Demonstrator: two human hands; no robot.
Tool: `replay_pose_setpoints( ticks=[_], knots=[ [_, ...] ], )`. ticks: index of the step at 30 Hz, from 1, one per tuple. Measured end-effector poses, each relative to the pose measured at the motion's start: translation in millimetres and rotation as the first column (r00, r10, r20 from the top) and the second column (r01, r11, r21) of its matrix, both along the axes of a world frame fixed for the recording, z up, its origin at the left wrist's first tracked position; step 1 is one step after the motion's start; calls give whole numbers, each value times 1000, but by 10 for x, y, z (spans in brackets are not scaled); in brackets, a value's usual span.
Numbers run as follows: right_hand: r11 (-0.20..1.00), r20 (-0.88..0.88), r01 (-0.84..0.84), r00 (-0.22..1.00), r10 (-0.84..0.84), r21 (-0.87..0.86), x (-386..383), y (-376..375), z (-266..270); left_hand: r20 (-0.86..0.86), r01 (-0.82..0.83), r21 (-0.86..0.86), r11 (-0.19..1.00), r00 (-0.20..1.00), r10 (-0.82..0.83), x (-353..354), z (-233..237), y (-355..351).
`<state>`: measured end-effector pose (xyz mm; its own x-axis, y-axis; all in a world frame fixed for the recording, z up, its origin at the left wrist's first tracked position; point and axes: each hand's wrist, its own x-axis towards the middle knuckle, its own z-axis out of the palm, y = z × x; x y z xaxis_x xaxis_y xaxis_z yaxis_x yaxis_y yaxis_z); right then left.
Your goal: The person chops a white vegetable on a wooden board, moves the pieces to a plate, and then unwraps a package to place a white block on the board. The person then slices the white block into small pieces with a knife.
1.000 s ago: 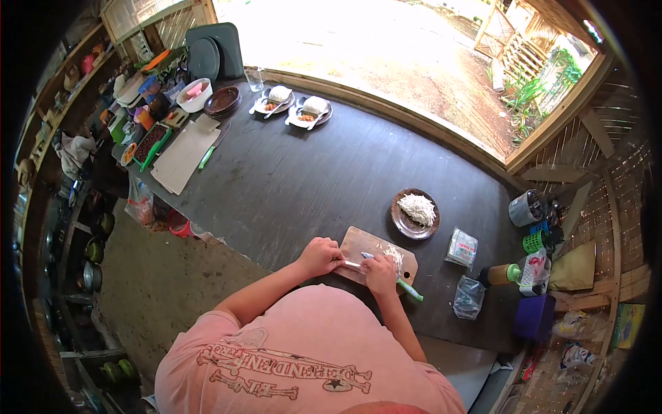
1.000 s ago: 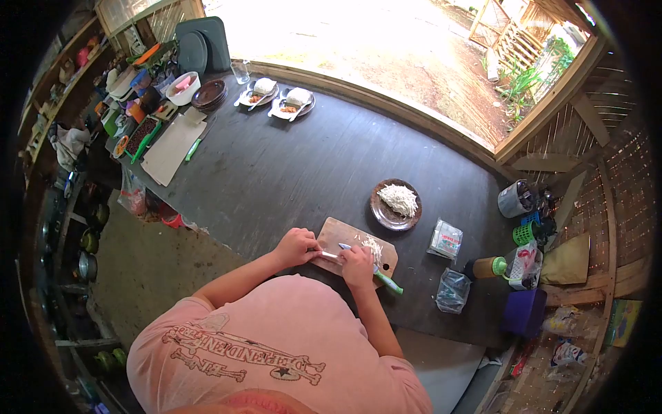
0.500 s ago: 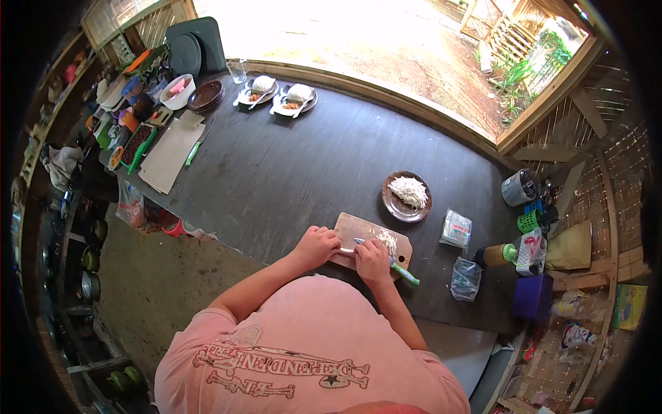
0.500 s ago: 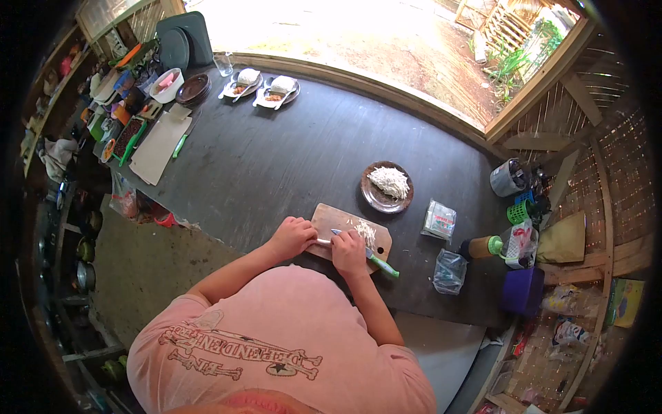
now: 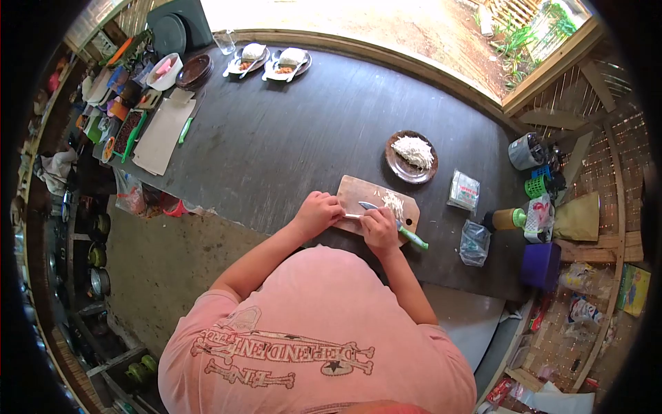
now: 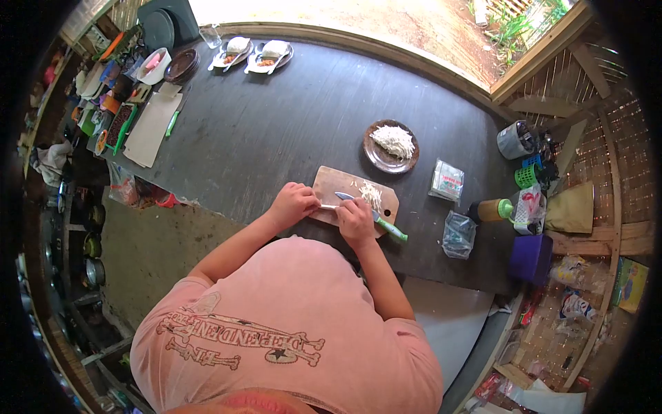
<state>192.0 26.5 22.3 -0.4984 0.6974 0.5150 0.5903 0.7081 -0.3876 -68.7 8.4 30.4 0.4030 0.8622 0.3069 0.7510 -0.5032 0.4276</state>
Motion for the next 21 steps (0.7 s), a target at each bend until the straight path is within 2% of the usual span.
replay_pose_setpoints(
  ticks=[7,10,12,13,14,15,17,19,21],
  knots=[
    [996,-21,42,999,-43,-75,17,-152,72,-16,17,-16,1000,1000,-17,-28,65,-70],
    [990,-51,72,996,-79,-121,18,-128,-53,37,18,-4,1000,999,-18,-12,101,-107],
    [963,-12,230,972,-234,-142,-23,-123,-153,113,13,-2,1000,994,-12,-23,55,-101],
    [963,28,247,969,-246,-111,-38,-113,-167,110,24,-2,1000,994,-24,-39,-75,-104],
    [960,23,258,966,-257,-110,-49,-110,-177,226,28,-4,1000,974,-26,-61,-265,-106],
    [960,50,258,966,-254,-111,-75,-107,-137,340,33,-7,999,940,-29,-61,-261,-90],
    [954,73,275,961,-268,-119,-106,-87,-65,317,44,37,998,947,-53,-97,-251,-80],
    [966,116,225,971,-211,-126,-55,-55,-8,299,76,73,994,949,-95,-82,-228,-110],
    [968,87,205,977,-193,-146,54,-27,80,259,65,90,994,962,-86,-102,-227,-111]
  ],
)
